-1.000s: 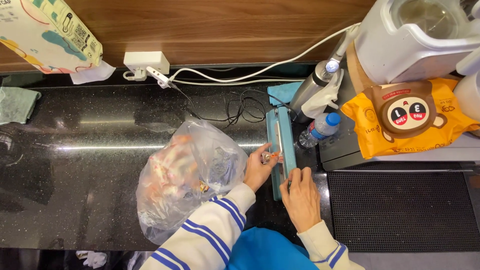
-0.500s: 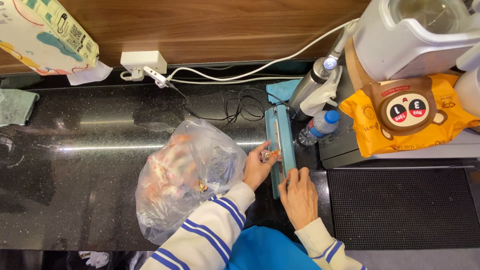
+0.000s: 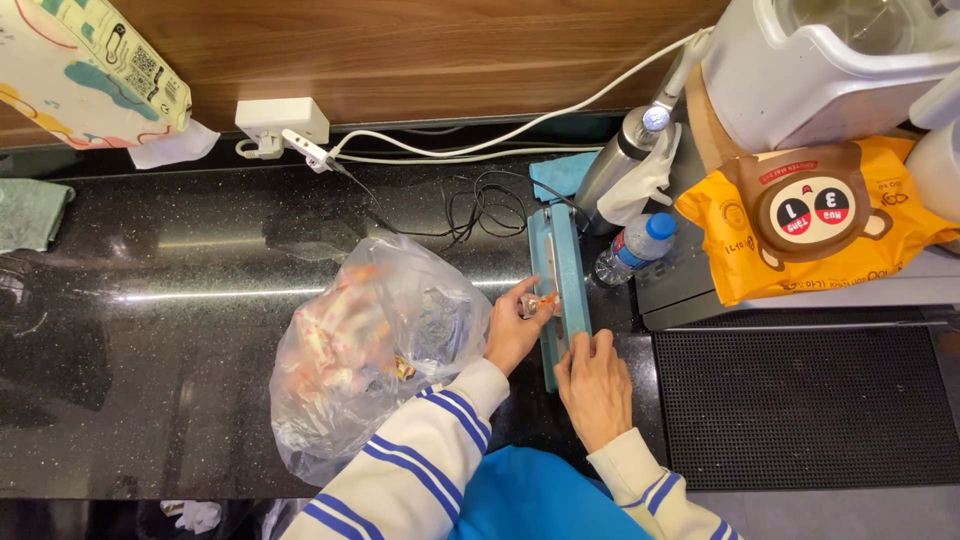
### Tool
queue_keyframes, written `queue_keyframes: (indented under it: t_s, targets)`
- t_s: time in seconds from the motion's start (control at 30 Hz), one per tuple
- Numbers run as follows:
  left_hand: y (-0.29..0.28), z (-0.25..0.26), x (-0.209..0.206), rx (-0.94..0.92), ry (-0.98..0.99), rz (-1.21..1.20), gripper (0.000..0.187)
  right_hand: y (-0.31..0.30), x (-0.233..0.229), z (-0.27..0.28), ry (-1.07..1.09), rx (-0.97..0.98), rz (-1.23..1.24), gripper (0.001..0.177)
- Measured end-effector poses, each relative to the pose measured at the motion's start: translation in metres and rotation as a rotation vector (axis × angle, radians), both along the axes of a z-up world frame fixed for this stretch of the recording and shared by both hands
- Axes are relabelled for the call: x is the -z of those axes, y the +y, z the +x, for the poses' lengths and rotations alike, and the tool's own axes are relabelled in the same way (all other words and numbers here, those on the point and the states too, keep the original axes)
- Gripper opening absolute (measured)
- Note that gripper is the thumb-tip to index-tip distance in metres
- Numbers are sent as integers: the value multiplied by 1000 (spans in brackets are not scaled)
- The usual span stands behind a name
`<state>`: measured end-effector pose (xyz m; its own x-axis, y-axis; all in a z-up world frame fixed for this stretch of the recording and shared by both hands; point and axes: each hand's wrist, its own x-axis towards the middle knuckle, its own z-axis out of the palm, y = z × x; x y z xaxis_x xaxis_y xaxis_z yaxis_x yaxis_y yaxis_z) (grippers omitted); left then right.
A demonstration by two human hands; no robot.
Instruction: Sealing individual plastic bags containing pastries using a manual heat sealer at a packaging station.
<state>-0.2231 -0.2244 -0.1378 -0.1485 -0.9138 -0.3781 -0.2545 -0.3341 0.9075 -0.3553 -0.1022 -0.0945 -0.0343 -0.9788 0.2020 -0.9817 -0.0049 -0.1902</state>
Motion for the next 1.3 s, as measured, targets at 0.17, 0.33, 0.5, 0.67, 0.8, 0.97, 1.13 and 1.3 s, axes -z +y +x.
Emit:
queue_keyframes:
  t_s: [0.17,0.33,0.5,0.67,0.8,0.97,1.13,1.3]
  targets:
    - [0,0,3,-2,-3,-27,62,0,4,-1,8,10,4,16]
    - [1,0,-1,0,-9,-16,61,0,4,0,6,14,5,16]
    - [0,0,-5,-2,-5,-10,62,0,4,0,4,13,3,16]
    - [0,0,-6,-3,-2,-8,60,0,4,-1,6,4,-16,16]
    - [0,0,-4,-4,-5,-14,60,-1,4,0,13,6,-30,16]
    - [0,-1,-5,-8,-12,-3,60,-1,5,-1,0,13,-2,18]
    - [-1,-1,1,-8,-19,-33,58,-1,4,-2,12,5,-19,17]
    - [0,-1,3,-14,-36,-40,56,-2,3,-3,18,-1,-30,18]
